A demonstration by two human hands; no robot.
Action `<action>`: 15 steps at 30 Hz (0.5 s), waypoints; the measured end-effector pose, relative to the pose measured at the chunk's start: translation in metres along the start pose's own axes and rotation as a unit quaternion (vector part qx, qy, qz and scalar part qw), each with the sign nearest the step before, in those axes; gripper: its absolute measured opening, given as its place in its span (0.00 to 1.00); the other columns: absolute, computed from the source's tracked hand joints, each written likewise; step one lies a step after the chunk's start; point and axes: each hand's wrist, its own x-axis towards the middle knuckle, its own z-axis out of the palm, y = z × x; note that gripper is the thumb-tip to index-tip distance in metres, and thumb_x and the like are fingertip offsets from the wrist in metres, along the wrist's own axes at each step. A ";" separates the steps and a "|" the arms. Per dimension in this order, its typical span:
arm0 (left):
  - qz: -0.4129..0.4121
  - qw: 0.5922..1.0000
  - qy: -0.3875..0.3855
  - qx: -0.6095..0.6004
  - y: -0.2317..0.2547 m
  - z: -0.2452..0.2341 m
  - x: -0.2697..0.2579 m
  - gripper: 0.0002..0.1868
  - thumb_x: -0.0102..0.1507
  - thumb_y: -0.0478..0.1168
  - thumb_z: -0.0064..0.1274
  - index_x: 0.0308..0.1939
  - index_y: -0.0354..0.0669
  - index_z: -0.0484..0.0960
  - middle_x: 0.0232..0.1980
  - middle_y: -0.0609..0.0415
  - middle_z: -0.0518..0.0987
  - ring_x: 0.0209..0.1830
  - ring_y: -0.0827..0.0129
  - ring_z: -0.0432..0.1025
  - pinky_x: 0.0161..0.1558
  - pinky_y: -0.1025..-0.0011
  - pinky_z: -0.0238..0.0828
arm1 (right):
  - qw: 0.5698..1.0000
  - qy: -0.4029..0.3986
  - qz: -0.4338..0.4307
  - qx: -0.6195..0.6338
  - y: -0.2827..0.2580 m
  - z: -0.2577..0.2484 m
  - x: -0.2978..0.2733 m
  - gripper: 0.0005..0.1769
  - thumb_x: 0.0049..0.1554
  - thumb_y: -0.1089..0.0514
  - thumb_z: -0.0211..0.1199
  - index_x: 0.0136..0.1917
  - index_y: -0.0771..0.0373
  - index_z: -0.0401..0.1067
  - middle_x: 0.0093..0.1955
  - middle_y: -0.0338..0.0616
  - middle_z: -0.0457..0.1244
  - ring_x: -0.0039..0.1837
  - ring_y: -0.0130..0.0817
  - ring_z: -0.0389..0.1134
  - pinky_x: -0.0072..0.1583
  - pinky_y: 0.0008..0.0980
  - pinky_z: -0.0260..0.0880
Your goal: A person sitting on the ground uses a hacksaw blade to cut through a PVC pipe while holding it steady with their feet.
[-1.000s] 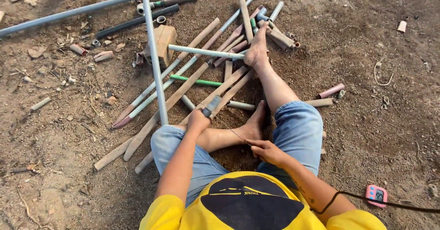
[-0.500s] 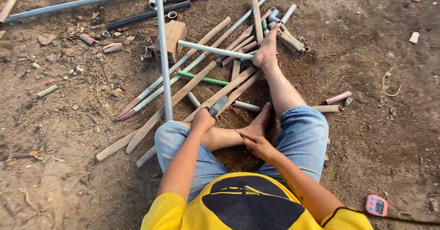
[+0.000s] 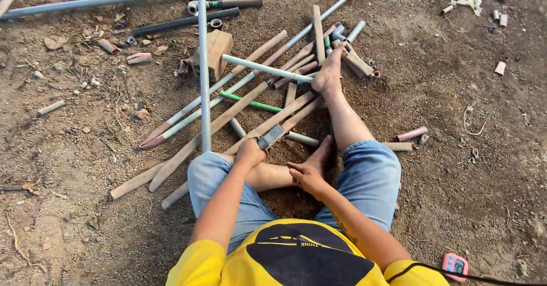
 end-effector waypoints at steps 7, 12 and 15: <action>-0.013 1.000 -0.002 -0.011 0.007 -0.005 0.000 0.21 0.56 0.41 0.52 0.52 0.42 0.85 0.49 0.43 0.86 0.61 0.47 0.80 0.62 0.51 0.76 | 1.000 0.001 0.014 -0.027 0.044 -0.042 -0.060 0.25 0.69 0.56 0.60 0.78 0.60 0.70 0.34 0.46 0.65 0.31 0.27 0.62 0.31 0.26 0.60; -0.023 0.999 0.019 -0.039 -0.001 0.001 0.005 0.21 0.56 0.41 0.55 0.53 0.46 0.85 0.47 0.46 0.86 0.60 0.47 0.80 0.60 0.52 0.76 | 0.999 -0.013 -0.001 -0.038 0.046 -0.044 -0.064 0.24 0.69 0.57 0.59 0.77 0.64 0.70 0.36 0.49 0.67 0.35 0.30 0.63 0.39 0.30 0.66; -0.032 0.999 0.020 -0.020 0.001 -0.007 -0.005 0.22 0.55 0.45 0.56 0.53 0.45 0.85 0.49 0.44 0.87 0.61 0.46 0.80 0.61 0.50 0.76 | 0.999 0.003 0.002 -0.050 0.026 -0.044 -0.059 0.24 0.68 0.58 0.59 0.75 0.64 0.71 0.33 0.46 0.66 0.33 0.29 0.65 0.38 0.28 0.64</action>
